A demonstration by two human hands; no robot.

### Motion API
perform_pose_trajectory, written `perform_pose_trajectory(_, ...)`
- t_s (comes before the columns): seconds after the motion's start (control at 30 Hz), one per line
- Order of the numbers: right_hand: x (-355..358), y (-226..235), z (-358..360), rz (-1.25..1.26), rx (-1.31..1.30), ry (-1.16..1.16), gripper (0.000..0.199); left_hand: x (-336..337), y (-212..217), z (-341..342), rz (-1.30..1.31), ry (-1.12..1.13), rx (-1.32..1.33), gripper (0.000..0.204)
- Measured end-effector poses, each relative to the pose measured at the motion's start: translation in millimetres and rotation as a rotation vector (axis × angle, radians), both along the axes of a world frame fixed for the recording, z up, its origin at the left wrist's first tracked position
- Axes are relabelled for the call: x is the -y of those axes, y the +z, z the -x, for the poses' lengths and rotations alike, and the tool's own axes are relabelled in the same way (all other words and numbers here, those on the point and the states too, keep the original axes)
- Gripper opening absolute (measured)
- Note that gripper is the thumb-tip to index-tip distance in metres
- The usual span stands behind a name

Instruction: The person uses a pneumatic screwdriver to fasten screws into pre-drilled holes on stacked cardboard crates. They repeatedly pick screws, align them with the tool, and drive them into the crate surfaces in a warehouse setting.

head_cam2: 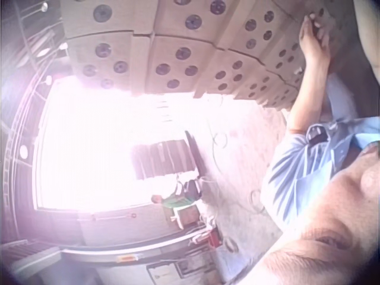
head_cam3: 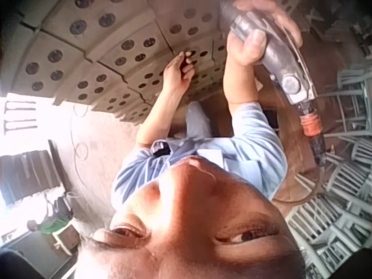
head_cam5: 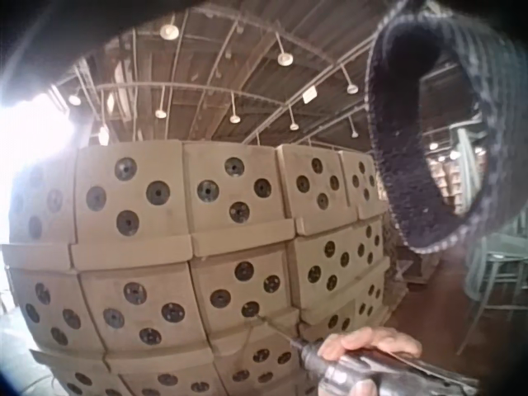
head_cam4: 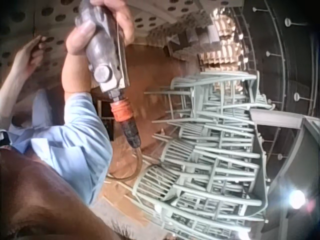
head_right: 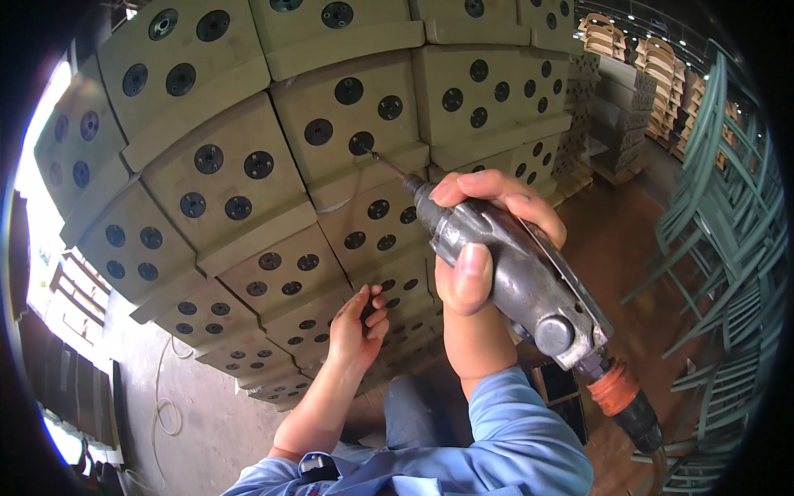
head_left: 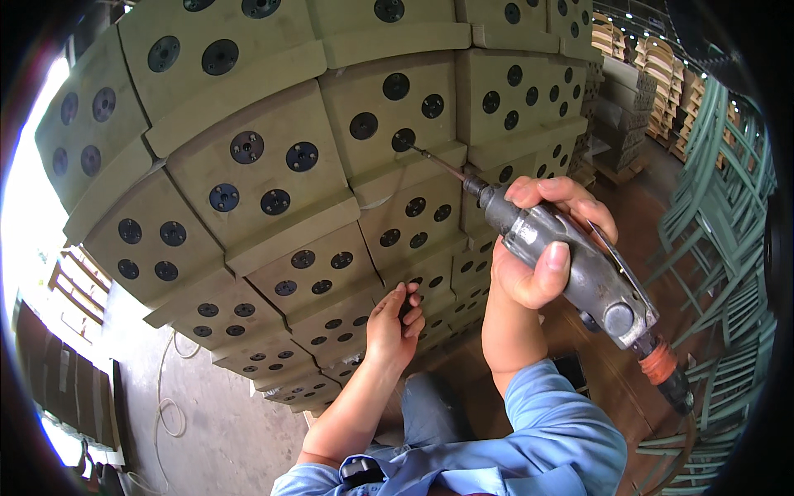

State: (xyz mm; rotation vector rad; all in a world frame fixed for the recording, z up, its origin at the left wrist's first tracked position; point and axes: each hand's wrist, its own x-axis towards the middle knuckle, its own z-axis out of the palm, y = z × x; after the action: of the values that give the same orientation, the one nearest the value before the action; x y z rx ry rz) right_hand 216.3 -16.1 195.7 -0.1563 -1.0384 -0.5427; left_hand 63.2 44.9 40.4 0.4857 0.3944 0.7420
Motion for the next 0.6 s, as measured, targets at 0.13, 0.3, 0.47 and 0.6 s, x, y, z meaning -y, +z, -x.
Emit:
perform_pose_trajectory(0.13, -6.0, 2.3, 0.9, 0.013, 0.010, -0.024, 0.050, -5.1, -4.2, 1.9, -0.008, 0.012, -0.021, 0.023)
perform_pose_trajectory(0.3, -19.5, 1.5, -5.7, 0.062, 0.058, 0.029, 0.054, -9.6, -11.0, 5.1, -0.004, 0.014, -0.034, 0.022)
perform_pose_trajectory(0.47, -18.9, 4.6, -5.5, 0.066, 0.060, 0.018, 0.053, -11.6, -20.6, 5.5, 0.005, -0.004, -0.051, 0.022)
perform_pose_trajectory(0.6, -22.7, 10.4, -5.1, 0.053, 0.075, 0.023, 0.053, -11.6, -30.2, 8.6, 0.021, -0.016, -0.065, 0.024)
